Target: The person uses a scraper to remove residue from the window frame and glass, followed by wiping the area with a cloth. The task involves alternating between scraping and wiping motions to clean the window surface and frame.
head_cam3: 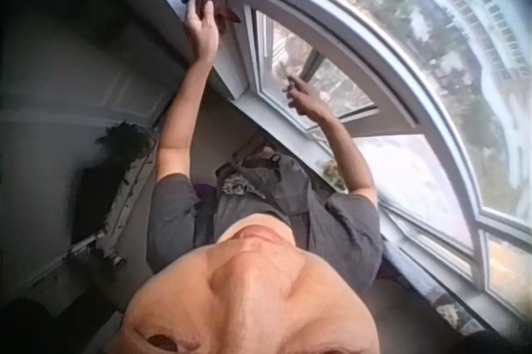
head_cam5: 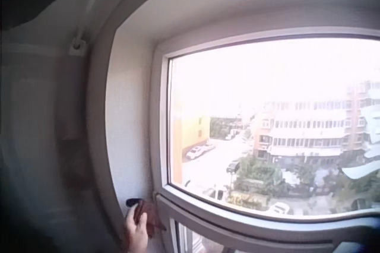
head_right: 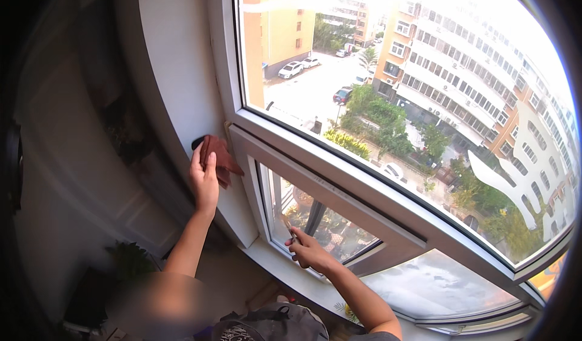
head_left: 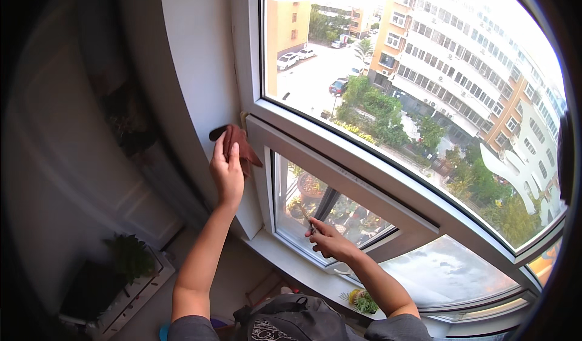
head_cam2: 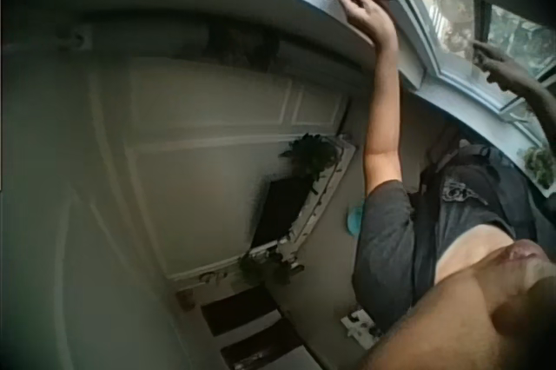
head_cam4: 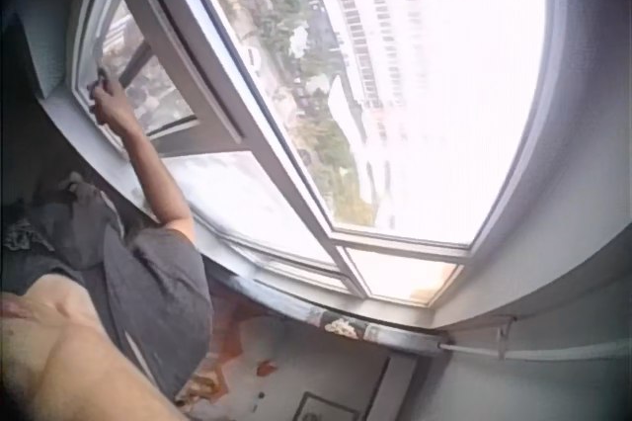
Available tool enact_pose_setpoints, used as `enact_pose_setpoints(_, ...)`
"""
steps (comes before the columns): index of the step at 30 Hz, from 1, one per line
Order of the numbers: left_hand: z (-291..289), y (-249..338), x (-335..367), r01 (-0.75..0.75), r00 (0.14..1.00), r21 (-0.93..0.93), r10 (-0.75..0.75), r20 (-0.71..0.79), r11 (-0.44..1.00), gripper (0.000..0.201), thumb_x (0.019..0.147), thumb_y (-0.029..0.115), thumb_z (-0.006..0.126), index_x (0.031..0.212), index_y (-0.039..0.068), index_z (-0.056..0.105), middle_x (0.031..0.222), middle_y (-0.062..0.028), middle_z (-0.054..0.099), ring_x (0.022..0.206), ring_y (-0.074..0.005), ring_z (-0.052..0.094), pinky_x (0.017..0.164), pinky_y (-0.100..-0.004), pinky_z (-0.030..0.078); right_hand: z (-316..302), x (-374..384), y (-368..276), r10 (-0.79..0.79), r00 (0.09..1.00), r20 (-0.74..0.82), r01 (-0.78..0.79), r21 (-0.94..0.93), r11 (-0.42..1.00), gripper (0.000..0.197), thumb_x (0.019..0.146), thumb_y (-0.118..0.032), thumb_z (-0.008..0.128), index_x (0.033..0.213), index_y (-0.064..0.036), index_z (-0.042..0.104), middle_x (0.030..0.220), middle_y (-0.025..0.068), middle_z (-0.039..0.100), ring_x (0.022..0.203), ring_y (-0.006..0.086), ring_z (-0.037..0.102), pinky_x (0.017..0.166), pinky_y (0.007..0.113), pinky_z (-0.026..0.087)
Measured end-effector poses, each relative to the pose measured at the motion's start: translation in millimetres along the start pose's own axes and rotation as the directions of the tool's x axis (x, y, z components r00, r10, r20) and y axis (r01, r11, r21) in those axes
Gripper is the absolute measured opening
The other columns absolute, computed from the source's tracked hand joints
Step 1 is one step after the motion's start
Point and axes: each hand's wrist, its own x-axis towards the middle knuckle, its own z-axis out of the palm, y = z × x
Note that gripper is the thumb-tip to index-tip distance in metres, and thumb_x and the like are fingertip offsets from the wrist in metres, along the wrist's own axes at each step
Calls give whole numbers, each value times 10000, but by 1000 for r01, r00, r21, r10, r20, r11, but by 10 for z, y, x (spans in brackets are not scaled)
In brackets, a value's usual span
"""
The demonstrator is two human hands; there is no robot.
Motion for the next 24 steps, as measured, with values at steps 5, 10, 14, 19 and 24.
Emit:
enact_pose_setpoints(5, 491, -4, 281, -415, 905, 232, 375, 200, 880, 366, 898, -17, 509, 1263, -5, 541, 1178, -224, 605, 1062, -369, 602, 925, -401, 476, 28, -225, -377, -103, 990, 92, 64, 350, 934, 657, 884, -53, 441, 1496, -43, 201, 1203, 57, 486, 801, 107, 493, 627, 217, 433)
enact_pose_setpoints(10, 757, -440, 289, -610, 792, 434, 492, 361, 663, 355, 898, 19, 435, 1223, 33, 577, 1219, -134, 576, 1117, -328, 543, 1011, -415, 411, -66, -437, -794, -309, 951, -33, 277, 538, 796, 554, 980, -231, 489, 1474, -137, 256, 926, 64, 566, 549, 74, 403, 481, 198, 387)
enact_pose_setpoints(14, 760, -325, 447, -669, 742, 414, 577, 340, 617, 300, 819, -55, 486, 1085, 30, 596, 1107, -131, 597, 1049, -332, 562, 935, -422, 444, -84, -663, -1476, -565, 809, -165, 546, 569, 615, 501, 1007, -300, 452, 1463, -195, 273, 725, 3, 428, 463, 47, 343, 391, 169, 297)
enact_pose_setpoints(19, 826, -323, 555, -641, 768, 428, 544, 339, 637, 157, 837, 19, 536, 981, 58, 583, 968, -109, 566, 957, -303, 558, 875, -408, 454, -36, -651, -2089, -770, 571, -285, 741, 584, 333, 517, 1014, -235, 422, 1493, -237, 226, 781, 22, 438, 482, 47, 369, 366, 165, 329)
enact_pose_setpoints(24, 881, -275, 593, -653, 754, 478, 563, 338, 588, 185, 829, 20, 554, 1004, 73, 589, 884, -93, 528, 879, -280, 548, 836, -396, 457, 0, -622, -2374, -848, 419, -325, 823, 530, 203, 522, 1005, -190, 429, 1490, -244, 243, 819, 30, 449, 500, 54, 378, 379, 171, 330)
